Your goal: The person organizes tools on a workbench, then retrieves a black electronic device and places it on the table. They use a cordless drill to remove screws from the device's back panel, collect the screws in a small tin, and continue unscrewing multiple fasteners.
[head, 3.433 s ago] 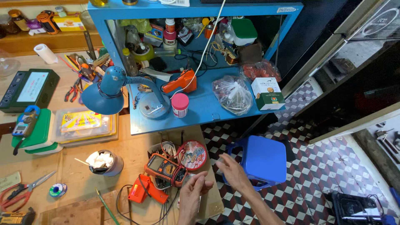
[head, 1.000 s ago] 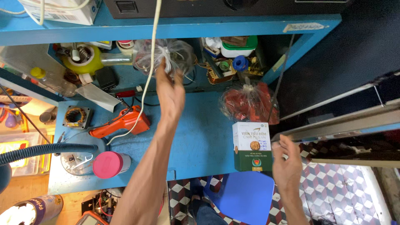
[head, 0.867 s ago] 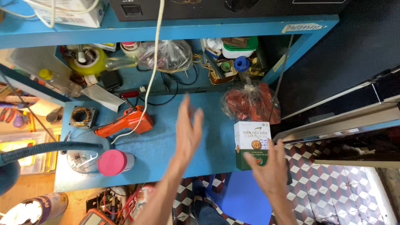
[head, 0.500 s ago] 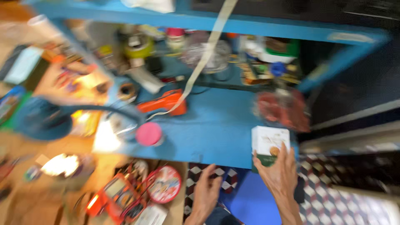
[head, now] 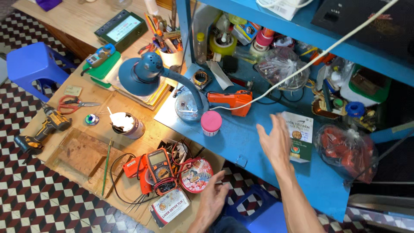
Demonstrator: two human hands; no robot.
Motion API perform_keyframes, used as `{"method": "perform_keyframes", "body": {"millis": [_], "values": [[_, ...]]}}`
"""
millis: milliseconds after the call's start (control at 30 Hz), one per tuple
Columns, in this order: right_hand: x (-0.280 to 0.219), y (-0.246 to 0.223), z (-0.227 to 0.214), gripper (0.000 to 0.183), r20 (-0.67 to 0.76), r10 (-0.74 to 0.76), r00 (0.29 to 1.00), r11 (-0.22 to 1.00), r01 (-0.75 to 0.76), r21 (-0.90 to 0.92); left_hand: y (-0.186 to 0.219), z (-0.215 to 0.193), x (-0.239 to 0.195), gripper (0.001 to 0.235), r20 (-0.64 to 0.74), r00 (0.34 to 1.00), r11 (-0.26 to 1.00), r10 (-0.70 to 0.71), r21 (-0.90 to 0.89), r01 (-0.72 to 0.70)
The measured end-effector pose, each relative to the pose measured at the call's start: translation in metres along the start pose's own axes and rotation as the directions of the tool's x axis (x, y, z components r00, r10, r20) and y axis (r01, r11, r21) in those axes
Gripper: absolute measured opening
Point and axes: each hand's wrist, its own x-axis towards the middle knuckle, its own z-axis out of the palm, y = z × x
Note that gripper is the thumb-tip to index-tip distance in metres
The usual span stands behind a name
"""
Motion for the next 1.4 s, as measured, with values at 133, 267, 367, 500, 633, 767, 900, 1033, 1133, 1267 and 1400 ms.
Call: {"method": "perform_keyframes", "body": {"millis": [133, 267, 367, 500, 633, 767, 900, 1033, 1133, 1267, 1400], "values": [[0.074, 0.008, 0.062, 0.09, 0.191, -0.068, 0.979, 0.953, 0.007, 0.304, -0.045, -0.024, -0.01, 0.049, -0.067, 0.997, 0.994, -0.027, -0.107, 0.02], [0.115, 0.012, 0.092, 0.09, 0.383, -0.137, 0.913, 0.836, -0.1, 0.539, -0.089, -0.04, -0.013, 0.048, -0.144, 0.987, 0.986, -0.068, -0.162, 0.044], [0.114, 0.004, 0.091, 0.079, 0.422, -0.073, 0.904, 0.856, -0.161, 0.492, -0.11, -0.04, -0.018, 0.048, -0.175, 0.973, 0.975, -0.151, -0.188, 0.118], [0.097, -0.016, 0.058, 0.069, 0.269, 0.018, 0.963, 0.812, -0.171, 0.558, -0.105, -0.029, -0.019, 0.047, -0.152, 0.968, 0.968, -0.2, -0.183, 0.172], [0.064, -0.022, 0.008, 0.051, 0.295, 0.321, 0.9, 0.861, -0.408, 0.305, -0.073, -0.018, -0.013, 0.046, -0.062, 0.994, 0.991, -0.091, -0.099, 0.085], [0.034, -0.013, -0.021, 0.054, 0.412, 0.351, 0.841, 0.846, -0.473, 0.244, -0.033, -0.005, -0.003, 0.043, 0.058, 0.996, 0.992, -0.075, -0.1, 0.08], [0.023, 0.004, -0.01, 0.061, 0.679, 0.269, 0.683, 0.685, -0.631, 0.363, 0.0, 0.004, 0.007, 0.044, 0.143, 0.983, 0.993, -0.112, 0.035, 0.109], [0.028, 0.023, 0.016, 0.067, 0.643, 0.148, 0.751, 0.72, -0.528, 0.451, 0.006, 0.009, 0.013, 0.045, 0.182, 0.979, 0.996, -0.088, 0.027, 0.084], [0.025, 0.03, 0.024, 0.065, 0.512, 0.24, 0.825, 0.8, -0.467, 0.377, -0.004, 0.015, 0.014, 0.046, 0.173, 0.984, 0.999, -0.026, 0.03, 0.022], [0.001, 0.018, 0.014, 0.056, 0.271, 0.215, 0.938, 0.941, -0.273, 0.199, -0.019, 0.022, 0.016, 0.045, 0.172, 0.983, 0.992, -0.063, 0.118, 0.043], [-0.051, -0.007, -0.008, 0.041, 0.064, 0.103, 0.993, 0.941, -0.118, 0.316, -0.028, 0.017, 0.012, 0.035, 0.128, 0.989, 0.993, -0.079, -0.08, 0.09]]}}
